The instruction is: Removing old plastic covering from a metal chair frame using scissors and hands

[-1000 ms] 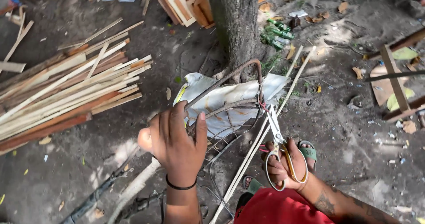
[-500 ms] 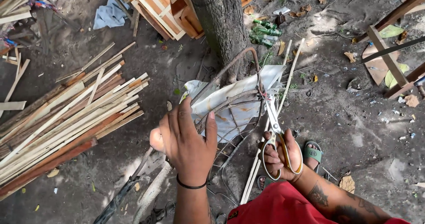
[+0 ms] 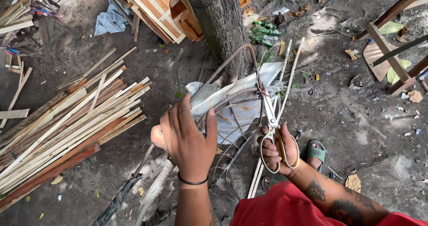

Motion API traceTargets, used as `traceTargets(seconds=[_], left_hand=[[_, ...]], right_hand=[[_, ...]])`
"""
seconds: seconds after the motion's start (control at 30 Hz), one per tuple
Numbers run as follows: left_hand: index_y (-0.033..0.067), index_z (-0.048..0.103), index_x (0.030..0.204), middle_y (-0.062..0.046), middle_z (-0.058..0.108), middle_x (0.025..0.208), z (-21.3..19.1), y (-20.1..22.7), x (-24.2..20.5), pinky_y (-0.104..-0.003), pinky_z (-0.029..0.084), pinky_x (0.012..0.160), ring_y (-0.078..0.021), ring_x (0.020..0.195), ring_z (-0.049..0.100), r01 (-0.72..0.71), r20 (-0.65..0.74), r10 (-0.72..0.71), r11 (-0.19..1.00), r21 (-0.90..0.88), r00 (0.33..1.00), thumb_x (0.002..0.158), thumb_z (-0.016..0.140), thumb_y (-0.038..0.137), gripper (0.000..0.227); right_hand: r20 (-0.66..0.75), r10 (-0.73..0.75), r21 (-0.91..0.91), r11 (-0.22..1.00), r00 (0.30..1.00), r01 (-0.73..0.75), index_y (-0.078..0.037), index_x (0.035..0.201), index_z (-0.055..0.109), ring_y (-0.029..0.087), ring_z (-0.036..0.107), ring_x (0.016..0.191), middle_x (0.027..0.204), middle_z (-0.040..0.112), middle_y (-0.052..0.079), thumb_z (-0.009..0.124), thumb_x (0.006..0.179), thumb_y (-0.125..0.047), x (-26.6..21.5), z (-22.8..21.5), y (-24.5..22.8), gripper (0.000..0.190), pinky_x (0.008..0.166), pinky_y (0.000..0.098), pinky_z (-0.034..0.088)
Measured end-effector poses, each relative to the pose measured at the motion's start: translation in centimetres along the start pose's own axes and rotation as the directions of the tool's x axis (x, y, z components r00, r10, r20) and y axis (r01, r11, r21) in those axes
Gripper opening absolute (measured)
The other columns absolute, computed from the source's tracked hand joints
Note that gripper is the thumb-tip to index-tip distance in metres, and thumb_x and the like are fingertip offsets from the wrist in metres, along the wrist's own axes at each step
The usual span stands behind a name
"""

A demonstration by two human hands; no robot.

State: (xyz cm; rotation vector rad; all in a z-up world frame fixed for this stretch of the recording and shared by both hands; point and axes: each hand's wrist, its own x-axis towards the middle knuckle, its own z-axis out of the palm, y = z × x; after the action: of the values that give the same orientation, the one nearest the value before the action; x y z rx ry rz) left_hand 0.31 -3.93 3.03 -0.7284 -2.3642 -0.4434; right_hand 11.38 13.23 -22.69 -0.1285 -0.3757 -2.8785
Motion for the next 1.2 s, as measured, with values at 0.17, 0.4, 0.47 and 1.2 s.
traceTargets(seconds=[0.17,0.4,0.47,1.2], left_hand=[[0.0023,0.06,0.133,-0.017,0.067,0.12,0.1,0.1,0.0,-0.046,0.045,0.093,-0.0359,0.108,0.059,-0.022,-0.022,0.022,1.0,-0.008,1.0,0.104,0.057,0.04,0.048],[0.0028,0.06,0.134,-0.016,0.068,0.123,0.2,0.1,-0.1,-0.044,0.043,0.098,-0.0346,0.109,0.06,-0.03,-0.018,0.03,0.999,0.02,0.999,0.105,0.057,0.04,0.047],[0.0038,0.06,0.134,-0.015,0.069,0.124,0.1,0.2,-0.2,-0.043,0.042,0.098,-0.0345,0.111,0.06,-0.038,-0.024,0.039,0.998,0.041,0.999,0.105,0.056,0.041,0.048],[0.0025,0.059,0.13,-0.013,0.064,0.115,0.4,1.6,0.1,-0.045,0.044,0.098,-0.034,0.106,0.058,0.024,0.013,-0.024,1.0,-0.007,1.0,0.104,0.054,0.036,0.043]], right_hand=[[-0.011,-0.036,-0.101,0.994,0.999,0.035,-0.013,0.118,0.05,0.007,0.034,0.057,0.071,0.038,0.0,0.058,0.102,-0.052,-0.1,-0.1,-0.2,0.043,0.039,0.0125,0.023],[-0.347,-0.437,-0.722,0.689,0.83,0.061,-0.005,0.101,0.056,0.008,0.026,0.046,0.06,0.031,-0.001,0.061,0.099,-0.034,0.0,3.6,-0.4,0.029,0.034,0.0213,0.016],[-0.364,-0.563,-0.835,0.551,0.742,0.008,-0.007,0.093,0.055,0.01,0.023,0.043,0.059,0.03,0.0,0.062,0.097,-0.03,0.1,4.4,-0.3,0.024,0.033,0.0263,0.014],[0.194,0.121,0.346,-0.937,0.974,0.048,-0.026,0.136,0.062,0.02,0.069,0.076,0.097,0.067,-0.003,0.067,0.081,-0.041,-1.2,13.3,-19.0,0.057,0.051,0.0373,0.055]])
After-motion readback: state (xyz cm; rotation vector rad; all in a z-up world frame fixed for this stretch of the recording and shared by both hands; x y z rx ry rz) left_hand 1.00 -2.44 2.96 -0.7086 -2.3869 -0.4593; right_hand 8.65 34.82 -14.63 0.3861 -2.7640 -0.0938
